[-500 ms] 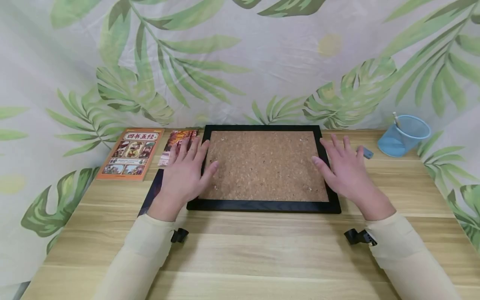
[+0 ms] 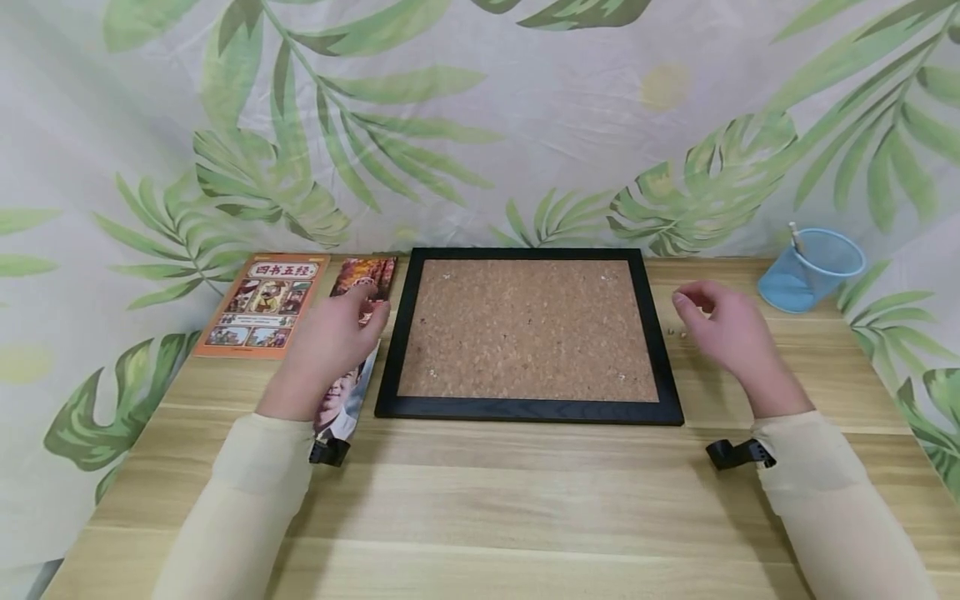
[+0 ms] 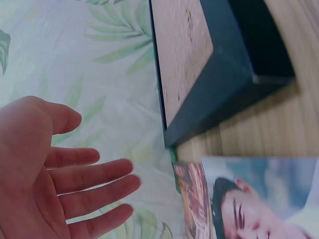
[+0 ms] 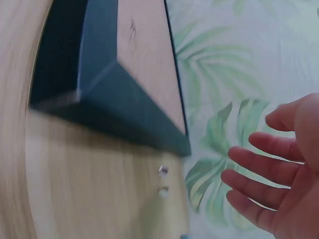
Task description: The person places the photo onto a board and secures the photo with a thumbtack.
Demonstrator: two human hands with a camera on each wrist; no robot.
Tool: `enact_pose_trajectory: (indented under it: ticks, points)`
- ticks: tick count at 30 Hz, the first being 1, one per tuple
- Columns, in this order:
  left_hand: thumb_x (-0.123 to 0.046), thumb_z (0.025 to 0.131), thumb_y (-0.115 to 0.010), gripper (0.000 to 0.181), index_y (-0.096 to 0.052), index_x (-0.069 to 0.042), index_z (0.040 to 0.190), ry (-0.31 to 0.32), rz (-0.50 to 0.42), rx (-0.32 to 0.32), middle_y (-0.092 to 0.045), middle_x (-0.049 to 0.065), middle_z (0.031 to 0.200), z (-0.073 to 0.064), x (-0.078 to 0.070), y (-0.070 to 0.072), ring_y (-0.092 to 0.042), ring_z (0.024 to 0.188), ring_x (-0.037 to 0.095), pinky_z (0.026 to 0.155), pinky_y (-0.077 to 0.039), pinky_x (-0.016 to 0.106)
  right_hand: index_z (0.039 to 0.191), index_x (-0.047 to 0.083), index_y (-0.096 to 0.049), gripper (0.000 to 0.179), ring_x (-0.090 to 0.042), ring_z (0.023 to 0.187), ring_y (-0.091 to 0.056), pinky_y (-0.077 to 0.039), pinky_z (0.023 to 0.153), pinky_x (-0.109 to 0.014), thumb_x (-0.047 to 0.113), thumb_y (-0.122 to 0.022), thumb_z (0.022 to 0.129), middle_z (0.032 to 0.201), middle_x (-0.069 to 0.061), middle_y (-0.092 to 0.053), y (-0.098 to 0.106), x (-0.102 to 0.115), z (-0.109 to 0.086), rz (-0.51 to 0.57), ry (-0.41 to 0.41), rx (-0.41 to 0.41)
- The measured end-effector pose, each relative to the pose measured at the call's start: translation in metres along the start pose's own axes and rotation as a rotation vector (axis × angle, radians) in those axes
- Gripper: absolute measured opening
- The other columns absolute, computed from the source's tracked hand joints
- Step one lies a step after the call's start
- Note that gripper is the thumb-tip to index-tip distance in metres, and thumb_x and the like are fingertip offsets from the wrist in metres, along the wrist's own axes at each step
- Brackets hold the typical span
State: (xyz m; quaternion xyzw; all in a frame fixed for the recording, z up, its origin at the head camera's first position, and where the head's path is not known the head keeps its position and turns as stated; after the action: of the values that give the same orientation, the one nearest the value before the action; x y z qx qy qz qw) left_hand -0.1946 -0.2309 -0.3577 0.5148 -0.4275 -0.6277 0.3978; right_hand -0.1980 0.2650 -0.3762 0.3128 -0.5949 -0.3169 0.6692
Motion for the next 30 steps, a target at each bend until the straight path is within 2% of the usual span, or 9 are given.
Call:
enact_pose_trajectory:
  ticks: [2, 5, 7, 9, 13, 15, 22, 26, 30]
  points:
    - [-0.037, 0.112, -0.052, 0.05, -0.064, 0.0, 0.143, 0.006, -0.003, -0.001, -0.08, 0.02, 0.102, 0.002, 0.006, 0.001, -0.071, 0.072, 0.033, 0.064, -0.055, 0.051, 0.134, -0.006, -0.067, 0.048, -0.049, 0.118, -0.064, -0.049, 0.1, -0.064, 0.034, -0.049, 0.113, 0.127, -0.032, -0.07, -0.001, -0.009, 0.004, 0.009, -0.017, 0.019]
    - [-0.037, 0.111, -0.053, 0.048, -0.065, -0.002, 0.142, 0.044, -0.004, 0.015, -0.075, 0.017, 0.085, 0.004, 0.015, 0.002, -0.061, 0.058, 0.027, 0.05, -0.044, 0.043, 0.13, -0.007, -0.068, 0.044, -0.044, 0.11, -0.064, -0.05, 0.093, -0.057, 0.03, -0.052, 0.113, 0.12, -0.031, -0.07, -0.002, -0.023, 0.008, 0.0, -0.029, 0.038]
    - [-0.037, 0.111, -0.053, 0.048, -0.066, -0.001, 0.14, 0.063, -0.003, 0.025, -0.073, 0.015, 0.084, 0.007, 0.02, 0.001, -0.055, 0.055, 0.024, 0.049, -0.038, 0.038, 0.128, -0.007, -0.069, 0.041, -0.043, 0.108, -0.064, -0.05, 0.09, -0.052, 0.028, -0.054, 0.112, 0.118, -0.03, -0.07, -0.004, -0.03, 0.011, -0.009, -0.037, 0.061]
    - [-0.036, 0.11, -0.053, 0.047, -0.066, 0.0, 0.138, 0.085, -0.005, 0.045, -0.072, 0.016, 0.087, 0.01, 0.026, 0.0, -0.056, 0.058, 0.025, 0.05, -0.04, 0.039, 0.125, -0.006, -0.07, 0.037, -0.04, 0.105, -0.065, -0.049, 0.085, -0.046, 0.027, -0.058, 0.111, 0.116, -0.029, -0.071, -0.005, -0.037, 0.014, -0.034, -0.041, 0.088]
    - [-0.034, 0.109, -0.054, 0.049, -0.064, 0.006, 0.136, 0.106, 0.038, 0.088, -0.072, 0.025, 0.105, 0.018, 0.038, -0.004, -0.068, 0.08, 0.04, 0.069, -0.054, 0.054, 0.118, -0.005, -0.074, 0.032, -0.035, 0.097, -0.065, -0.047, 0.08, -0.04, 0.024, -0.064, 0.107, 0.107, -0.023, -0.073, -0.01, -0.047, 0.019, -0.097, -0.048, 0.164]
    - [-0.034, 0.109, -0.053, 0.053, -0.062, 0.01, 0.137, 0.117, 0.072, 0.127, -0.07, 0.032, 0.112, 0.023, 0.044, -0.006, -0.069, 0.093, 0.049, 0.081, -0.055, 0.063, 0.114, -0.005, -0.075, 0.032, -0.034, 0.094, -0.066, -0.048, 0.08, -0.041, 0.024, -0.067, 0.106, 0.101, -0.021, -0.075, -0.012, -0.05, 0.023, -0.129, -0.04, 0.186]
    - [-0.042, 0.111, -0.051, 0.068, -0.049, 0.012, 0.153, 0.23, 0.107, 0.27, -0.046, 0.042, 0.152, 0.039, 0.067, -0.014, -0.048, 0.137, 0.062, 0.114, -0.04, 0.072, 0.101, -0.004, -0.079, 0.03, -0.036, 0.092, -0.068, -0.048, 0.089, -0.051, 0.026, -0.075, 0.101, 0.09, -0.017, -0.078, -0.018, -0.051, 0.029, -0.186, 0.007, 0.175]
    - [-0.046, 0.11, -0.053, 0.076, -0.042, 0.016, 0.154, 0.277, 0.1, 0.309, -0.035, 0.047, 0.157, 0.045, 0.074, -0.019, -0.037, 0.144, 0.065, 0.12, -0.032, 0.074, 0.1, -0.004, -0.079, 0.028, -0.035, 0.091, -0.069, -0.048, 0.088, -0.05, 0.023, -0.074, 0.102, 0.09, -0.017, -0.079, -0.02, -0.048, 0.029, -0.183, 0.009, 0.188]
    - [-0.049, 0.109, -0.055, 0.084, -0.035, 0.016, 0.158, 0.312, 0.087, 0.331, -0.028, 0.049, 0.159, 0.05, 0.078, -0.025, -0.033, 0.144, 0.067, 0.117, -0.035, 0.076, 0.1, -0.004, -0.079, 0.025, -0.037, 0.092, -0.07, -0.043, 0.098, -0.056, 0.02, -0.073, 0.103, 0.092, -0.019, -0.078, -0.022, -0.047, 0.029, -0.183, 0.011, 0.2]
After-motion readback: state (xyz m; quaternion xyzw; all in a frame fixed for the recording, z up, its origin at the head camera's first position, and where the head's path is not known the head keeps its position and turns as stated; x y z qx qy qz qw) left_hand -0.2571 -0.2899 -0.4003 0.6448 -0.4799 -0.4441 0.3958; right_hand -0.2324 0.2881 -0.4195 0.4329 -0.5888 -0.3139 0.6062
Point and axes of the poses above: each hand's wrist, its own z-axis towards the middle knuckle, its own y-axis out of the back of the hand, x = y × z, the point moved 3 cm from there along z, towards the middle knuckle
